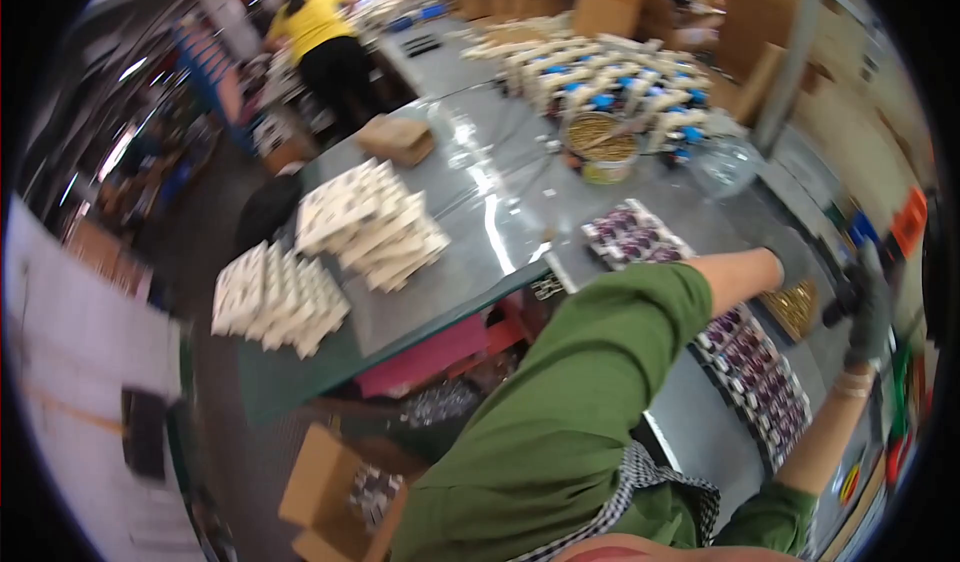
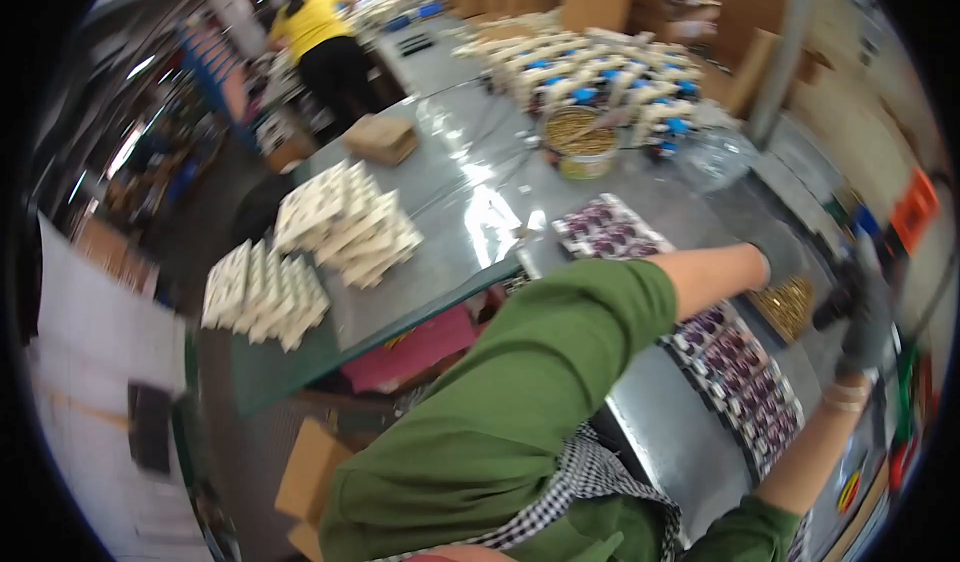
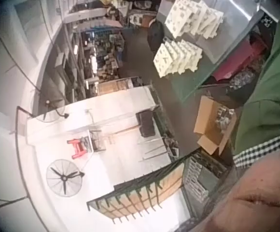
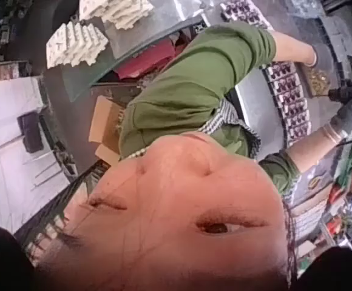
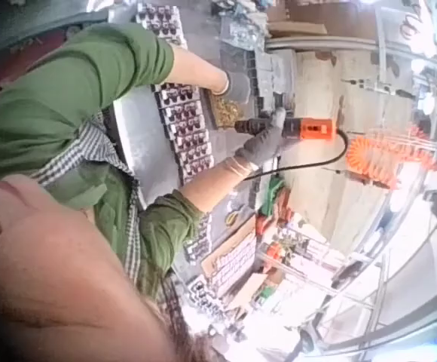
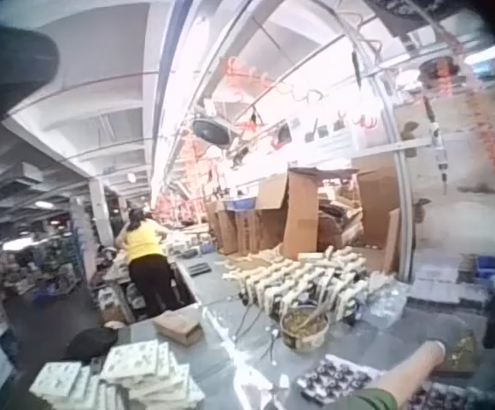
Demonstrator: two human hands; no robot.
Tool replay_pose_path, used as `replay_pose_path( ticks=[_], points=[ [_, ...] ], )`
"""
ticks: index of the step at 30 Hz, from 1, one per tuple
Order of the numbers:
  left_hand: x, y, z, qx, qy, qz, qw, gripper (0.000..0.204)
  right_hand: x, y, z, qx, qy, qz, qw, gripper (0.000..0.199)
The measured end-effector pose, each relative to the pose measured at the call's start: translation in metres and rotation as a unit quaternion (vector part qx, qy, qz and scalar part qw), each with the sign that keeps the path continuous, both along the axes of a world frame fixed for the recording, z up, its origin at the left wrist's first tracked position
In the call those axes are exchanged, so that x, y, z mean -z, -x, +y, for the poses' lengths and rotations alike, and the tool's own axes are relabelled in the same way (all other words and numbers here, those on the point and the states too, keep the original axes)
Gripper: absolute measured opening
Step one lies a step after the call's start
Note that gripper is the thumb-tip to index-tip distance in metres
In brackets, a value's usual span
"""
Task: Assembling electronic components by drilling small screws into them and placing them in a tray.
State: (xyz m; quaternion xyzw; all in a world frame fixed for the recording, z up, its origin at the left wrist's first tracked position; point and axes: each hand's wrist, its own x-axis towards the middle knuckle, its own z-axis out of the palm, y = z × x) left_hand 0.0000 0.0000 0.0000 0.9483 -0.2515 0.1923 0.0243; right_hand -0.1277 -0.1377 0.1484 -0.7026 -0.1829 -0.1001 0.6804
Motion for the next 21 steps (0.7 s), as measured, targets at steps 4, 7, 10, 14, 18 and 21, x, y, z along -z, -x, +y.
replay_pose_path(
  ticks=[4, 7, 10, 14, 18, 21],
  points=[
    [-0.034, 0.029, 0.032, -0.019, -0.009, 0.004, 1.000, 0.024, 0.033, -0.026, -0.017, -0.014, 0.021, 0.048, 0.999, 0.022],
    [-0.082, 0.076, 0.076, -0.044, 0.225, -0.001, 0.973, 0.022, 0.024, -0.034, -0.005, -0.098, 0.019, 0.017, 0.995, 0.025],
    [-0.105, 0.126, 0.130, -0.017, 0.451, -0.035, 0.892, 0.025, 0.029, -0.049, 0.021, -0.124, -0.004, -0.035, 0.992, 0.032],
    [-0.088, 0.192, 0.161, 0.015, 0.590, -0.112, 0.800, 0.024, 0.021, -0.021, 0.077, -0.112, -0.020, 0.002, 0.993, 0.038],
    [-0.039, 0.249, 0.194, -0.024, 0.658, -0.086, 0.748, 0.037, -0.005, 0.009, 0.144, -0.117, -0.098, 0.064, 0.986, 0.031],
    [-0.012, 0.281, 0.221, -0.123, 0.627, -0.076, 0.766, 0.047, -0.020, 0.039, 0.193, -0.230, -0.192, 0.008, 0.954, 0.033]
  ],
)
